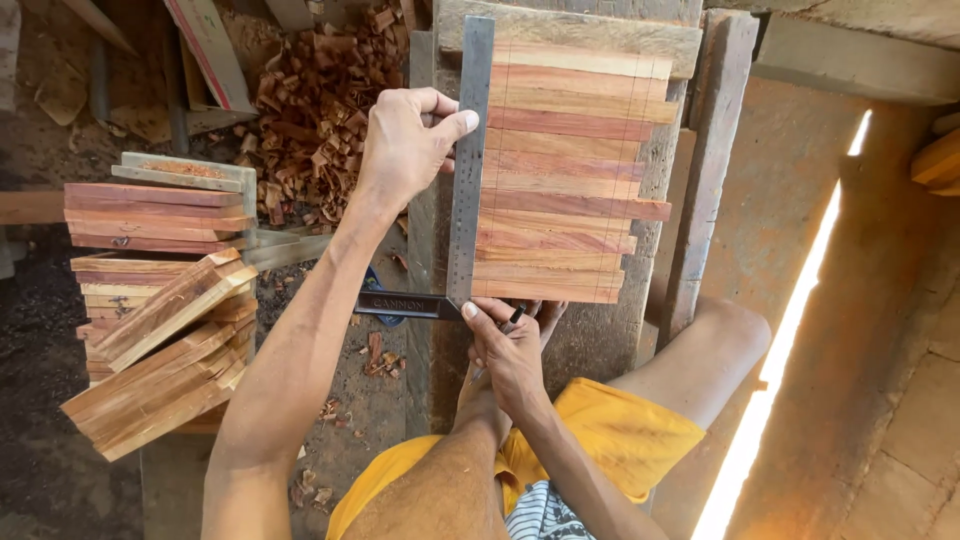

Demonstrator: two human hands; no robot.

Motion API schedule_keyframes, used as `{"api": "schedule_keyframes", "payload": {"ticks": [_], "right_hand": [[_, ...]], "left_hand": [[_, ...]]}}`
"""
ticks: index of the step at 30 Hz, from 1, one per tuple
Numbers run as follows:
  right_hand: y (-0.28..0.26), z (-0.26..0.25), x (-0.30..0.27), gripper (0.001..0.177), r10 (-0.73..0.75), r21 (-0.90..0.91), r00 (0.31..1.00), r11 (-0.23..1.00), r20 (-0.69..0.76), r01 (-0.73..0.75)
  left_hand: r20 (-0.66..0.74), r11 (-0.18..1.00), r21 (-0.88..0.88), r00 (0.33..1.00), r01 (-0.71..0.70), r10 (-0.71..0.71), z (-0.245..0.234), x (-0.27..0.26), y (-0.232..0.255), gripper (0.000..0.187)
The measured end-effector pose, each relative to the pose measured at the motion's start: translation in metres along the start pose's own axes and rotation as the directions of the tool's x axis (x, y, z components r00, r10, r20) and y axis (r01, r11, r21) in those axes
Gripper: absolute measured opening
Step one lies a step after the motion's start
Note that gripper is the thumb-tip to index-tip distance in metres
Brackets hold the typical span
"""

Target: Using a square and a pencil to mark measurements on a stack of small wooden blocks.

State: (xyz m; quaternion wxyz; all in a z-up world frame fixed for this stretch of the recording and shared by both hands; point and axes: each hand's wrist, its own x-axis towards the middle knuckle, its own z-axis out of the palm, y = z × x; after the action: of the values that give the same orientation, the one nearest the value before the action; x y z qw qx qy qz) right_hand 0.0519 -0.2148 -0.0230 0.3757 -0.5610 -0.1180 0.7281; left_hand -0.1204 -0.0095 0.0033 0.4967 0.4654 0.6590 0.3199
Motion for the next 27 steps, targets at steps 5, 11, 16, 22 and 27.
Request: {"api": "schedule_keyframes", "payload": {"ticks": [5,11,16,22,27], "right_hand": [[0.0006,-0.0009,0.0001,0.018,0.008,0.011,1.000,1.000,0.010,-0.008],[-0.0012,-0.0009,-0.0003,0.019,0.009,0.002,1.000,1.000,0.015,-0.009],[0.0002,-0.0019,0.0002,0.018,0.009,0.001,1.000,1.000,0.018,-0.009],[-0.0006,-0.0023,0.0007,0.018,0.006,-0.012,1.000,1.000,0.018,-0.006],[-0.0005,-0.0021,0.0012,0.018,0.004,-0.003,1.000,1.000,0.024,-0.004]], "left_hand": [[0.005,0.999,-0.045,1.000,0.000,0.000,0.0010,0.0004,-0.0034,0.016],[0.011,0.999,-0.029,1.000,-0.017,0.017,0.0018,0.0006,-0.0040,0.014],[0.022,0.999,-0.040,0.999,-0.029,0.030,0.0019,-0.0002,-0.0061,0.014],[0.027,0.998,-0.067,0.999,-0.015,0.017,0.0015,-0.0005,-0.0043,0.014],[0.019,0.999,-0.036,1.000,-0.018,0.019,0.0018,0.0018,-0.0054,0.013]]}}
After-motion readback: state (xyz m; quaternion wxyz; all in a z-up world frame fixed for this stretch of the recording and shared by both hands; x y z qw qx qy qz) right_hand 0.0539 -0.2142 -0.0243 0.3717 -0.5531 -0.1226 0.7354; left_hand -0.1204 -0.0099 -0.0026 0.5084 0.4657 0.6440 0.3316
